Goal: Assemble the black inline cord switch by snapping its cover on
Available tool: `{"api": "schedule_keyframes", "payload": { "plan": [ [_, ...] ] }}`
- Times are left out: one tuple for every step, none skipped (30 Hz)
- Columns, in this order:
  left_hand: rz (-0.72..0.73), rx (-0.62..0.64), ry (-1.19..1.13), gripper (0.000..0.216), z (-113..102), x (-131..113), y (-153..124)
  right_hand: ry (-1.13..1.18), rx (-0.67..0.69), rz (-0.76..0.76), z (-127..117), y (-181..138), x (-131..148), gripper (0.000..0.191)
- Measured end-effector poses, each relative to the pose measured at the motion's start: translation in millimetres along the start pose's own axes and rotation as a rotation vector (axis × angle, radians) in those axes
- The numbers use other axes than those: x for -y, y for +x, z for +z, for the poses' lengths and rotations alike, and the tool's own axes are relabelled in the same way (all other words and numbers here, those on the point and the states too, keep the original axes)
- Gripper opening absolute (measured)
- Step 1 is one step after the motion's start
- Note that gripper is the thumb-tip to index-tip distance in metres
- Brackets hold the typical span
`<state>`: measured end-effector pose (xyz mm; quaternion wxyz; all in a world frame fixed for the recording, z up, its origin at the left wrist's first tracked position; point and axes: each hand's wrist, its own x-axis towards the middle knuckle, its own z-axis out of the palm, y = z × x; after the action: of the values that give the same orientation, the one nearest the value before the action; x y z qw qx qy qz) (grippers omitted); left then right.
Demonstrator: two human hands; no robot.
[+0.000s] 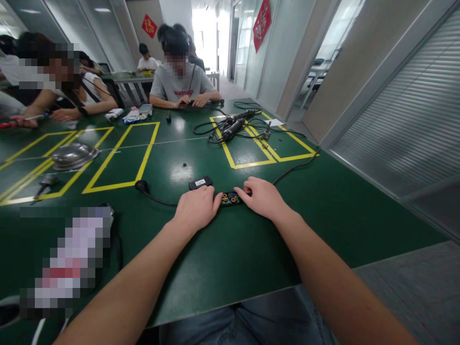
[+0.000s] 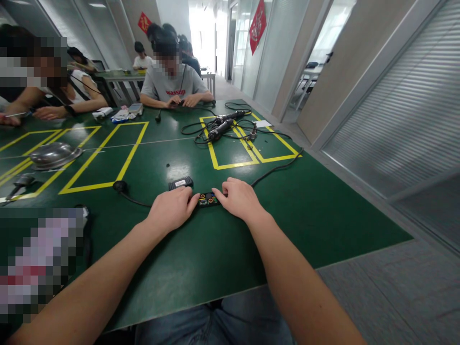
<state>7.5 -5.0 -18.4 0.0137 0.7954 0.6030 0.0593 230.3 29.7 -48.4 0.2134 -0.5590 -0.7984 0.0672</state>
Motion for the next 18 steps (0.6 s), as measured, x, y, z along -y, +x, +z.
{"api": "schedule_keyframes", "payload": {
  "plan": [
    [-0.013, 0.007, 0.003, 0.042, -1.1, -0.4, 0.6, -0.001, -0.009, 0.008, -0.1, -0.4, 0.1, 0.047],
    [-0.022, 0.011, 0.005, 0.043, -2.7, -0.9, 1.1, 0.000, -0.020, 0.015, -0.3, -0.7, 0.2, 0.047],
    [-0.029, 0.013, 0.006, 0.043, -4.8, -1.3, 1.5, 0.002, -0.033, 0.020, -0.4, -0.9, 0.1, 0.047],
    [-0.035, 0.013, 0.005, 0.044, -7.0, -1.8, 1.8, 0.006, -0.047, 0.025, -0.4, -1.0, -0.1, 0.047],
    [-0.042, 0.011, 0.004, 0.045, -9.1, -2.1, 2.0, 0.012, -0.061, 0.029, -0.3, -0.9, -0.4, 0.047],
    [-0.050, 0.009, 0.001, 0.046, -10.9, -2.3, 2.1, 0.022, -0.075, 0.033, 0.0, -0.7, -1.0, 0.047],
    [-0.057, 0.007, -0.002, 0.046, -12.2, -2.2, 2.2, 0.032, -0.088, 0.035, 0.5, -0.3, -1.8, 0.047],
    [-0.061, 0.008, -0.005, 0.047, -13.0, -1.9, 2.3, 0.043, -0.097, 0.034, 1.1, 0.1, -2.8, 0.047],
    [-0.062, 0.013, -0.008, 0.047, -13.2, -1.2, 2.4, 0.053, -0.104, 0.032, 1.8, 0.6, -3.9, 0.047],
    [-0.058, 0.022, -0.011, 0.047, -13.0, -0.3, 2.5, 0.062, -0.107, 0.028, 2.6, 1.1, -5.0, 0.047],
    [-0.053, 0.033, -0.013, 0.046, -12.4, 0.7, 2.7, 0.068, -0.107, 0.024, 3.5, 1.5, -6.1, 0.047],
    [-0.048, 0.046, -0.014, 0.046, -11.6, 1.9, 2.9, 0.074, -0.105, 0.020, 4.3, 1.9, -7.1, 0.047],
    [-0.046, 0.056, -0.015, 0.045, -10.8, 3.1, 3.3, 0.078, -0.103, 0.017, 5.1, 2.2, -7.9, 0.047],
    [-0.045, 0.065, -0.014, 0.044, -10.0, 4.2, 3.7, 0.082, -0.102, 0.016, 5.9, 2.5, -8.5, 0.047],
    [-0.045, 0.070, -0.013, 0.043, -9.3, 5.2, 4.1, 0.085, -0.100, 0.015, 6.5, 2.6, -9.0, 0.047],
    [-0.044, 0.072, -0.013, 0.042, -8.7, 6.1, 4.5, 0.086, -0.099, 0.014, 7.1, 2.8, -9.4, 0.047],
    [-0.042, 0.071, -0.012, 0.041, -8.3, 6.8, 4.8, 0.087, -0.098, 0.015, 7.6, 3.0, -9.7, 0.047],
    [-0.039, 0.070, -0.012, 0.040, -7.9, 7.3, 5.1, 0.087, -0.096, 0.016, 8.1, 3.2, -9.9, 0.047]
  ]
}}
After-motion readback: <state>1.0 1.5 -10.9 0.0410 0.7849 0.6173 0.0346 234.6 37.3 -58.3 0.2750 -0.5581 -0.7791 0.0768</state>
